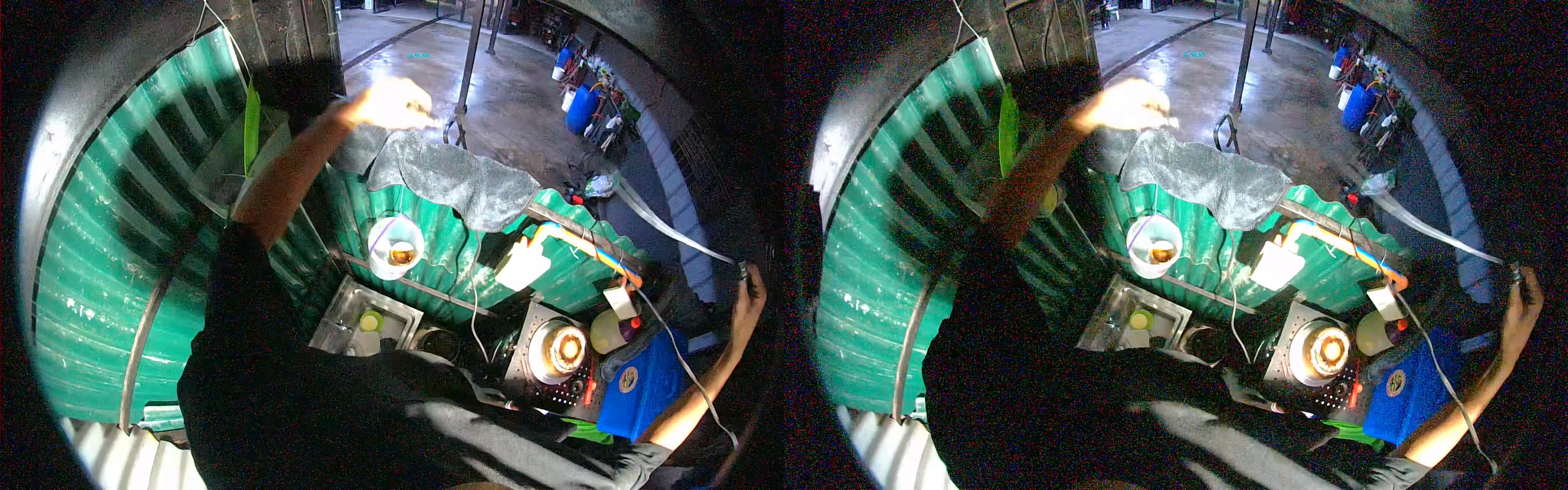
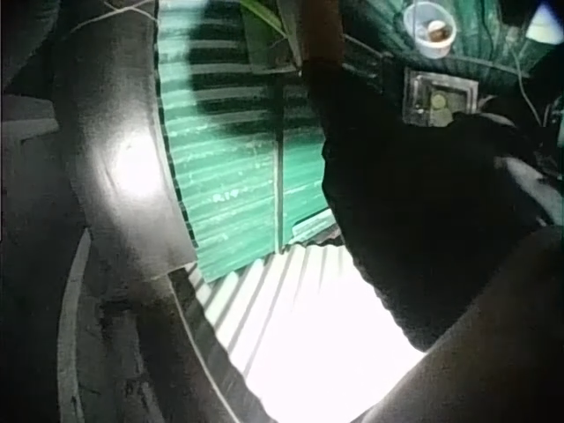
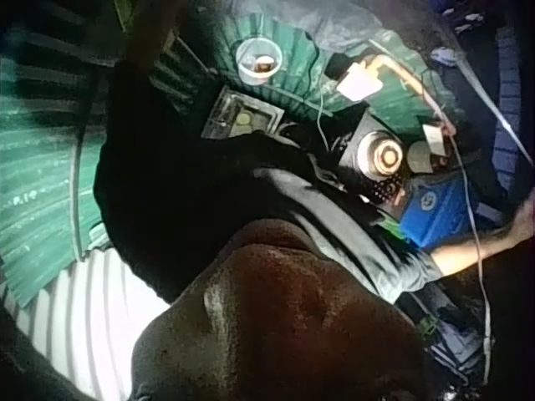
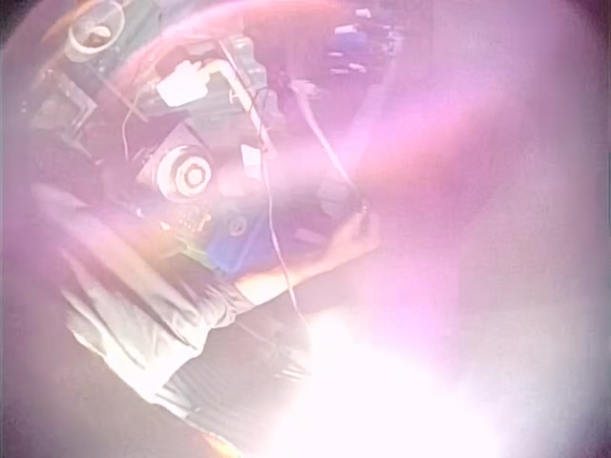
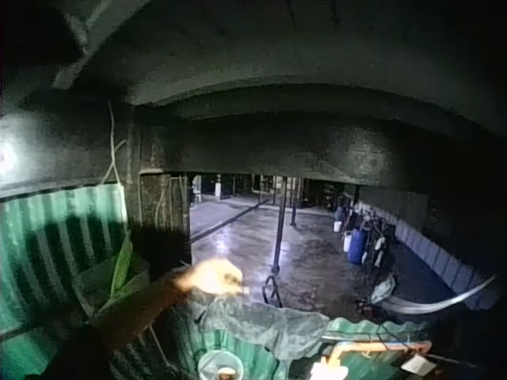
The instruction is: Using pliers and tape to repair or modify an electrical wire connector.
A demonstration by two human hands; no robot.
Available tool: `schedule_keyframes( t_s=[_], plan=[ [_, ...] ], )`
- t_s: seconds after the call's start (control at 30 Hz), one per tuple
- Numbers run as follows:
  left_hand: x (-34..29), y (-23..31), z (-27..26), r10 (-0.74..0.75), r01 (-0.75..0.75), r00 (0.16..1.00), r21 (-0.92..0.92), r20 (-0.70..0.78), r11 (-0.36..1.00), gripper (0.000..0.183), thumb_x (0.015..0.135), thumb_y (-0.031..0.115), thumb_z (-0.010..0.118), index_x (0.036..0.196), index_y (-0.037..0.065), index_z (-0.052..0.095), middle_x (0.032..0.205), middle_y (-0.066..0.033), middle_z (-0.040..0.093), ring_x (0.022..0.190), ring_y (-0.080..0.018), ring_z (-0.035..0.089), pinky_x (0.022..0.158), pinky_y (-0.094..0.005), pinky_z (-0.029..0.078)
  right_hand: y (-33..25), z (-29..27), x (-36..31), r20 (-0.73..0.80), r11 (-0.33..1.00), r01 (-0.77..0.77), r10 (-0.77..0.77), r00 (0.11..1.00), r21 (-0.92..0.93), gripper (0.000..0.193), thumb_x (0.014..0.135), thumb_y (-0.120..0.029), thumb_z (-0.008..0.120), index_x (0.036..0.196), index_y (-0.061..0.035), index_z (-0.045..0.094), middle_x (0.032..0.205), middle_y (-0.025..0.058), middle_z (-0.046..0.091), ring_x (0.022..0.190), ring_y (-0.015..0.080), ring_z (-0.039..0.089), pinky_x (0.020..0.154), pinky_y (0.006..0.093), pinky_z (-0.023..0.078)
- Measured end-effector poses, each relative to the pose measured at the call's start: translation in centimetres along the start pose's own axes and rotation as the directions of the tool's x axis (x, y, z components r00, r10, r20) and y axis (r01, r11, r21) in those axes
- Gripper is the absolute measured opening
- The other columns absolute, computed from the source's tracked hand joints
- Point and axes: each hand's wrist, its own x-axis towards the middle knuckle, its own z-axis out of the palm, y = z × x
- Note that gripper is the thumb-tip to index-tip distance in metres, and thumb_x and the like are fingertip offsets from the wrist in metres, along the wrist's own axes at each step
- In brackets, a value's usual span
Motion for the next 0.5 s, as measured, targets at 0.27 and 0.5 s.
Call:
schedule_keyframes(
  t_s=[0.27, 0.5],
  plan=[
    [4.0, 5.4, 10.7, 0.26, -0.255, 0.923, -0.054, 0.285, 0.965, 0.045, 0.071, 0.048, 0.068, 0.09, 0.007, 0.059, 0.071, -0.0123, 0.062, 0.065, -0.0274, 0.059, 0.059, -0.0365, 0.046, -18.2, 6.1, 0.4, 0.179, 0.963, 0.019, -0.069, 0.981, 0.267, 0.009, 0.082, 0.001, 0.055, 0.091, 0.0035, 0.055, 0.075, -0.0003, 0.051, 0.072, 0.0072, 0.044, 0.065, 0.0222, 0.038],
    [5.8, 11.3, 13.1, 0.423, -0.375, 0.864, -0.211, 0.273, 0.903, 0.058, 0.074, 0.048, 0.065, 0.104, 0.0, 0.053, 0.084, -0.0178, 0.06, 0.076, -0.0291, 0.058, 0.063, -0.0389, 0.046, -16.9, 5.6, 0.8, 0.24, 0.965, -0.034, -0.031, 0.97, 0.261, 0.015, 0.077, 0.0, 0.054, 0.091, 0.0043, 0.058, 0.082, 0.0047, 0.058, 0.079, 0.0111, 0.051, 0.076, 0.0246, 0.04]
  ],
)
